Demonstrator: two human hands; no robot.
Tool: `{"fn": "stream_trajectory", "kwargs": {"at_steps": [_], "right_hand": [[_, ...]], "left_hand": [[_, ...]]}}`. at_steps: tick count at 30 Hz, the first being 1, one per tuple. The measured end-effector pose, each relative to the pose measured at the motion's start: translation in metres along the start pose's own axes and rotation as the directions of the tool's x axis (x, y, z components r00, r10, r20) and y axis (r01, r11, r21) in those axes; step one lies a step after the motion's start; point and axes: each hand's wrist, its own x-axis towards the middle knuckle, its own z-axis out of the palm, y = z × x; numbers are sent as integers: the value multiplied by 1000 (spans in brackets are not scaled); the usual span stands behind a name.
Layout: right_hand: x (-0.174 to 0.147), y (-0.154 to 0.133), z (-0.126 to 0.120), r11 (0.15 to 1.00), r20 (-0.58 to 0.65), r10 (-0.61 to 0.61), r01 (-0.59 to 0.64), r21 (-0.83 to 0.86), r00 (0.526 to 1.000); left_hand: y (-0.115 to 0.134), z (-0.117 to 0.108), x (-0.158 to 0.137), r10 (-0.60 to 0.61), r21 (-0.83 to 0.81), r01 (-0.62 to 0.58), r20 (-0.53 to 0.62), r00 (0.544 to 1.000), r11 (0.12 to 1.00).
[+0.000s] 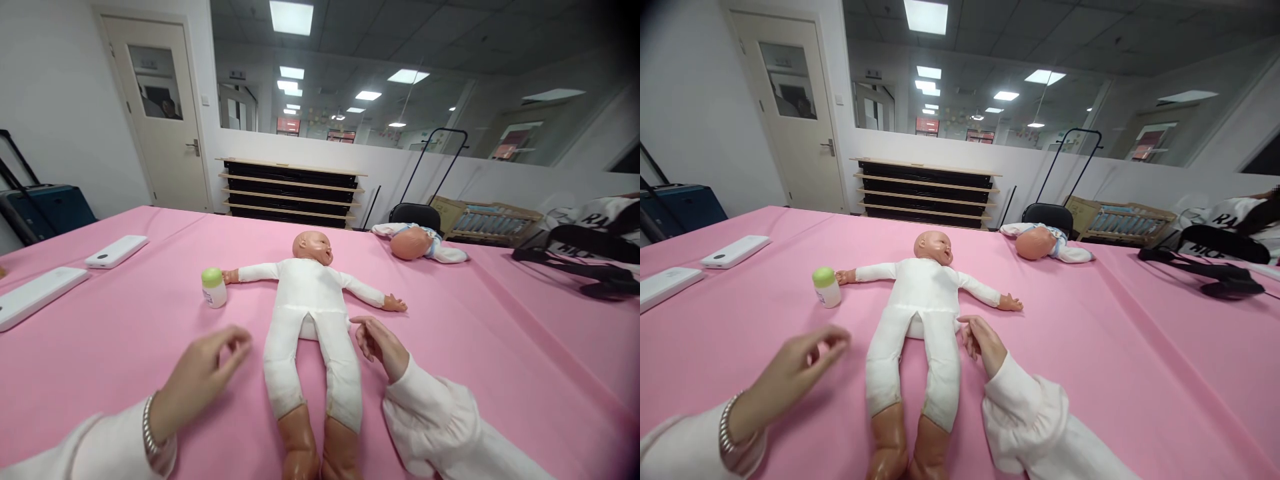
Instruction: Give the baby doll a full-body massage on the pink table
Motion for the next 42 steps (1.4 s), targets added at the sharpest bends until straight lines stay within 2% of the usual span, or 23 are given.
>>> {"fn": "stream_trajectory", "kwargs": {"at_steps": [1, 2, 3, 4, 6, 9, 11, 12, 13, 16, 19, 23, 27, 29, 30, 34, 35, 36, 37, 39, 40, 41, 42], "right_hand": [[4, -11, 2, 1000, 97, -23, 21, 15, 995], [8, -23, 7, 999, 199, -34, 27, 40, 979], [13, -36, 15, 998, 313, -13, -7, 64, 950], [18, -50, 25, 994, 412, 8, -52, 97, 911], [31, -71, 51, 965, 566, 42, -180, 191, 823], [54, -76, 93, 831, 633, 68, -395, 391, 771], [67, -61, 117, 703, 641, 102, -511, 494, 760], [70, -51, 125, 649, 643, 151, -566, 509, 751], [72, -41, 132, 615, 639, 209, -608, 503, 740], [69, -22, 138, 570, 664, 259, -666, 481, 702], [61, -21, 134, 556, 656, 280, -675, 485, 701], [59, -25, 132, 554, 652, 278, -673, 491, 705], [62, -22, 133, 536, 662, 263, -677, 504, 701], [62, -21, 133, 527, 663, 264, -681, 508, 700], [62, -20, 133, 526, 665, 264, -682, 508, 699], [61, -21, 132, 549, 680, 246, -678, 489, 690], [61, -21, 132, 558, 682, 245, -675, 482, 689], [61, -22, 132, 568, 681, 248, -673, 473, 689], [61, -22, 132, 579, 679, 254, -670, 464, 689], [61, -22, 133, 601, 675, 260, -663, 446, 690], [61, -21, 133, 609, 680, 262, -664, 434, 685], [60, -21, 134, 616, 688, 258, -664, 424, 678], [61, -20, 134, 621, 700, 250, -665, 415, 669]], "left_hand": [[-10, -10, 12, 87, 99, -65, -236, 968, 993], [-21, -20, 26, 176, 190, -106, -408, 896, 976], [-33, -27, 41, 246, 249, -131, -514, 822, 960], [-46, -33, 56, 277, 277, -137, -568, 775, 951], [-71, -35, 81, 233, 242, -97, -632, 739, 965], [-98, -22, 98, -59, -102, -13, -669, 741, 995], [-106, -10, 97, -250, -342, 48, -578, 777, 939], [-107, -6, 94, -289, -404, 63, -528, 798, 913], [-106, -3, 92, -294, -431, 66, -488, 822, 900], [-102, 0, 87, -197, -383, 16, -437, 878, 924], [-100, 0, 88, -155, -298, 32, -399, 904, 954], [-105, 5, 89, -226, -252, 127, -421, 878, 959], [-104, 6, 88, -333, -368, 192, -370, 867, 910], [-101, 4, 89, -395, -458, 190, -407, 824, 868], [-100, 2, 90, -435, -510, 175, -451, 780, 842], [-93, 1, 88, -555, -623, 81, -623, 551, 778], [-91, 1, 86, -530, -594, 61, -660, 533, 802], [-88, 2, 83, -461, -525, 41, -704, 540, 850], [-84, 3, 79, -336, -398, 19, -747, 575, 917], [-79, 4, 71, 73, 28, -76, -717, 693, 997], [-76, 5, 67, 304, 271, -170, -598, 741, 947], [-75, 5, 64, 496, 473, -281, -428, 755, 835], [-73, 5, 62, 625, 608, -377, -264, 735, 699]]}}
